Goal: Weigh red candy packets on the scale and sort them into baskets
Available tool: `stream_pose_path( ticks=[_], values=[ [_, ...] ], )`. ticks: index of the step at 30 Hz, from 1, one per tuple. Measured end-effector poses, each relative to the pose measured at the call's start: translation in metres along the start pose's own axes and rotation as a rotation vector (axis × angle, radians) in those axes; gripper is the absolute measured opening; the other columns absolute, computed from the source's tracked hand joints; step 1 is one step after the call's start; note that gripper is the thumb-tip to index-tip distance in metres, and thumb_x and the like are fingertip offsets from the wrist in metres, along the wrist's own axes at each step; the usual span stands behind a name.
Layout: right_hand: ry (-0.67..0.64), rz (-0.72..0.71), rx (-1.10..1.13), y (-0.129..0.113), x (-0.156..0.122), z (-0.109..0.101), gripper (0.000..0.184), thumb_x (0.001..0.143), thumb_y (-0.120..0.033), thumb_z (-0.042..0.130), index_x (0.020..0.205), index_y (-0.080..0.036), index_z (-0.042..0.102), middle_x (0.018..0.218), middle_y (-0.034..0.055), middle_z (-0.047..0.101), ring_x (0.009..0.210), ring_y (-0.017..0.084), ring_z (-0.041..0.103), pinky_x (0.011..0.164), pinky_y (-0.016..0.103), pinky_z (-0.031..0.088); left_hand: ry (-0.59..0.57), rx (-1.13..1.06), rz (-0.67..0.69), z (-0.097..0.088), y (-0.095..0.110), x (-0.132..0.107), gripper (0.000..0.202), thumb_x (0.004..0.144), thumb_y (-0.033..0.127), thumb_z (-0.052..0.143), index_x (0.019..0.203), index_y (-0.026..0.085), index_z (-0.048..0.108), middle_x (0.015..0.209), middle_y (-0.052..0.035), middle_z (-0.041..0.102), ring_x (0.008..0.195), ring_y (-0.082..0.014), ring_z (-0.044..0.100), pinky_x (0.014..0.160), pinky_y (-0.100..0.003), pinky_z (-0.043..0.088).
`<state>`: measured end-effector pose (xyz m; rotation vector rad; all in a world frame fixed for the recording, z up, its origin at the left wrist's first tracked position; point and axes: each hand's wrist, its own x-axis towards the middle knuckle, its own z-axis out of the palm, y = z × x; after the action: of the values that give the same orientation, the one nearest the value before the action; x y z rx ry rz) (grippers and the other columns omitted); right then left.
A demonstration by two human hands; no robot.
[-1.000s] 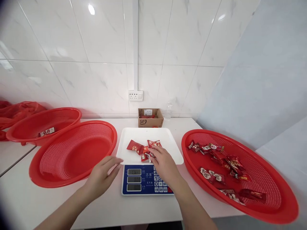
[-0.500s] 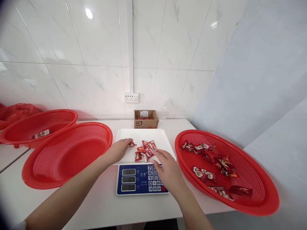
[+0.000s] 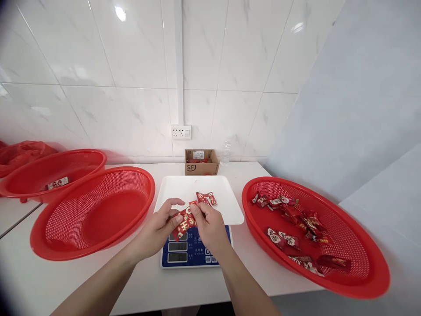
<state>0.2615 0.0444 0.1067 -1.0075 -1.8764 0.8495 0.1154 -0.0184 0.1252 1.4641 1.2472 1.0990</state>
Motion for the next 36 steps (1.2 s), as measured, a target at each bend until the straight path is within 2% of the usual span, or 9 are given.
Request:
stream_pose_path(
  ticks=[5, 9, 12, 15, 19, 22, 28, 33, 36],
  values=[
    [0.094, 0.05, 0.024, -0.001, -0.003, 0.006, 0.041, 0.086, -0.05, 0.04, 0.057, -0.021, 0.041, 0.051, -0.0044, 0.04, 0.05, 0.011, 0.039, 0.048, 0.023, 0.033, 0.009, -0.29, -0.063, 0.008, -0.008, 0.003, 0.041, 0.08, 0.047, 0.054, 0.109, 0.022, 0.041, 0.077, 0.0015, 0.057, 0.061, -0.0094, 0.055, 0.059, -0.025, 0.049],
    [0.125, -0.016, -0.065, -0.002, -0.004, 0.005, 0.04, 0.087, -0.046, 0.04, 0.057, -0.021, 0.044, 0.051, -0.0033, 0.045, 0.05, 0.012, 0.043, 0.049, 0.024, 0.035, 0.051, -0.241, -0.084, 0.01, -0.013, 0.003, 0.04, 0.075, 0.043, 0.061, 0.104, 0.018, 0.048, 0.083, -0.0008, 0.06, 0.067, -0.011, 0.058, 0.066, -0.028, 0.051],
    [0.132, -0.004, -0.084, 0.005, -0.002, -0.005, 0.034, 0.088, -0.044, 0.039, 0.072, -0.02, 0.057, 0.061, -0.0004, 0.059, 0.058, 0.014, 0.053, 0.057, 0.025, 0.042, 0.238, 0.046, 0.021, 0.0, -0.017, 0.006, 0.031, 0.08, 0.039, 0.054, 0.105, 0.02, 0.051, 0.09, -0.0021, 0.064, 0.075, -0.0143, 0.06, 0.069, -0.028, 0.05],
    [0.151, 0.039, -0.224, 0.017, 0.0, -0.016, 0.03, 0.087, -0.043, 0.042, 0.096, -0.02, 0.061, 0.091, 0.0052, 0.067, 0.08, 0.019, 0.06, 0.07, 0.031, 0.047, 0.344, 0.472, 0.093, -0.014, -0.025, 0.013, 0.024, 0.086, 0.032, 0.046, 0.108, 0.023, 0.053, 0.101, -0.0039, 0.065, 0.087, -0.0187, 0.061, 0.073, -0.03, 0.048],
    [0.054, 0.017, -0.502, 0.03, -0.002, -0.021, 0.032, 0.086, -0.037, 0.045, 0.108, -0.02, 0.059, 0.11, 0.0086, 0.063, 0.104, 0.025, 0.053, 0.083, 0.039, 0.045, 0.289, 0.893, 0.117, -0.019, -0.039, 0.024, 0.032, 0.091, 0.022, 0.034, 0.117, 0.021, 0.052, 0.116, -0.0094, 0.06, 0.102, -0.0242, 0.056, 0.083, -0.038, 0.046],
    [-0.007, -0.007, -0.617, 0.033, -0.005, -0.017, 0.035, 0.084, -0.038, 0.049, 0.113, -0.02, 0.058, 0.114, 0.0092, 0.061, 0.107, 0.027, 0.052, 0.087, 0.043, 0.043, 0.201, 1.038, 0.112, -0.012, -0.047, 0.026, 0.036, 0.09, 0.023, 0.036, 0.123, 0.019, 0.049, 0.127, -0.0128, 0.053, 0.112, -0.0274, 0.05, 0.091, -0.045, 0.042],
    [-0.073, -0.019, -0.722, 0.034, -0.001, -0.01, 0.04, 0.081, -0.036, 0.055, 0.117, -0.021, 0.056, 0.117, 0.0112, 0.06, 0.104, 0.031, 0.054, 0.083, 0.046, 0.042, 0.193, 0.878, 0.181, -0.003, -0.041, 0.014, 0.04, 0.087, 0.038, 0.046, 0.125, 0.023, 0.049, 0.131, -0.0082, 0.051, 0.127, -0.028, 0.037, 0.1, -0.049, 0.036],
    [-0.091, 0.028, -0.684, 0.041, 0.006, -0.024, 0.039, 0.074, -0.006, 0.044, 0.107, -0.021, 0.06, 0.111, 0.0059, 0.065, 0.102, 0.026, 0.055, 0.084, 0.041, 0.043, 0.231, 0.781, 0.249, -0.004, -0.036, 0.002, 0.032, 0.087, 0.032, 0.047, 0.115, 0.023, 0.056, 0.12, -0.0066, 0.06, 0.123, -0.0255, 0.043, 0.098, -0.047, 0.041],
    [-0.041, -0.045, -0.625, 0.037, 0.005, -0.028, 0.044, 0.07, 0.001, 0.039, 0.098, -0.022, 0.063, 0.109, 0.0044, 0.065, 0.105, 0.022, 0.054, 0.087, 0.039, 0.042, 0.265, 0.756, 0.28, -0.005, -0.037, -0.005, 0.026, 0.087, 0.028, 0.047, 0.109, 0.023, 0.06, 0.113, -0.0063, 0.064, 0.118, -0.0249, 0.048, 0.095, -0.047, 0.043]
  ],
)
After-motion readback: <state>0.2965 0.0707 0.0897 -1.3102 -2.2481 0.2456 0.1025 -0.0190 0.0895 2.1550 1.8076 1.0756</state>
